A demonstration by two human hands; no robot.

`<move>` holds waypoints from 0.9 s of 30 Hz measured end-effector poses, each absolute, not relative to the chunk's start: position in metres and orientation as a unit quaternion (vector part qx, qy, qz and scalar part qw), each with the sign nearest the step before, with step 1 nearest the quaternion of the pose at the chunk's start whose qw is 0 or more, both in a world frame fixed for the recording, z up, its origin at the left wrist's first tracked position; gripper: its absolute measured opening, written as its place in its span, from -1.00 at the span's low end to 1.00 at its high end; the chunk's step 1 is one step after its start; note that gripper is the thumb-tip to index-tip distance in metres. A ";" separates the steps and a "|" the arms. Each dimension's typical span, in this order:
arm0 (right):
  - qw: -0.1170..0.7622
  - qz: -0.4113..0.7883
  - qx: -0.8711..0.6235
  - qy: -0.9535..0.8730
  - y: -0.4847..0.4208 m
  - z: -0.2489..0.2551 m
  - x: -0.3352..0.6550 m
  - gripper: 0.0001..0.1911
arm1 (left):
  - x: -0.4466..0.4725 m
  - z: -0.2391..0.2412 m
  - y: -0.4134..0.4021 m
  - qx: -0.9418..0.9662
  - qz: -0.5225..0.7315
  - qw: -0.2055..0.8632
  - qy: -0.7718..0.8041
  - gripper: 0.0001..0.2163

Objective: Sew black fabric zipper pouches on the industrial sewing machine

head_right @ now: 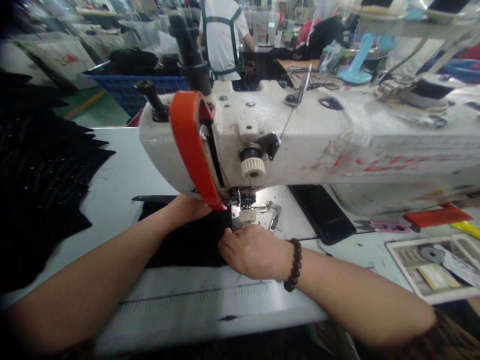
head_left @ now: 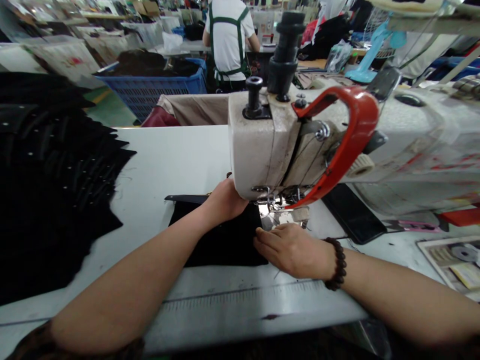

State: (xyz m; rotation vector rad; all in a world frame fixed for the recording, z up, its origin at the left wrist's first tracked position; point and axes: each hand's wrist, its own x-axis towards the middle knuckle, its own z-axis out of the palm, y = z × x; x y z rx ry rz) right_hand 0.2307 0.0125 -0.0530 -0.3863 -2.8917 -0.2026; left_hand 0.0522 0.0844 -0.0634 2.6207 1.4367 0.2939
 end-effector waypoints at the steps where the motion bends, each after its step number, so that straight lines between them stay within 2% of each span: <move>1: 0.112 -0.072 -0.131 -0.982 0.013 -0.053 0.231 -0.70 | 0.053 -0.063 0.084 0.869 0.098 0.069 0.480 -0.82; 20: 0.093 -0.063 -0.136 -0.984 0.016 -0.051 0.230 -0.63 | 0.055 -0.059 0.084 0.860 0.096 0.069 0.497 -0.80; 27: 0.097 -0.064 -0.136 -0.984 0.012 -0.052 0.230 -0.69 | 0.055 -0.059 0.085 0.867 0.104 0.075 0.482 -0.79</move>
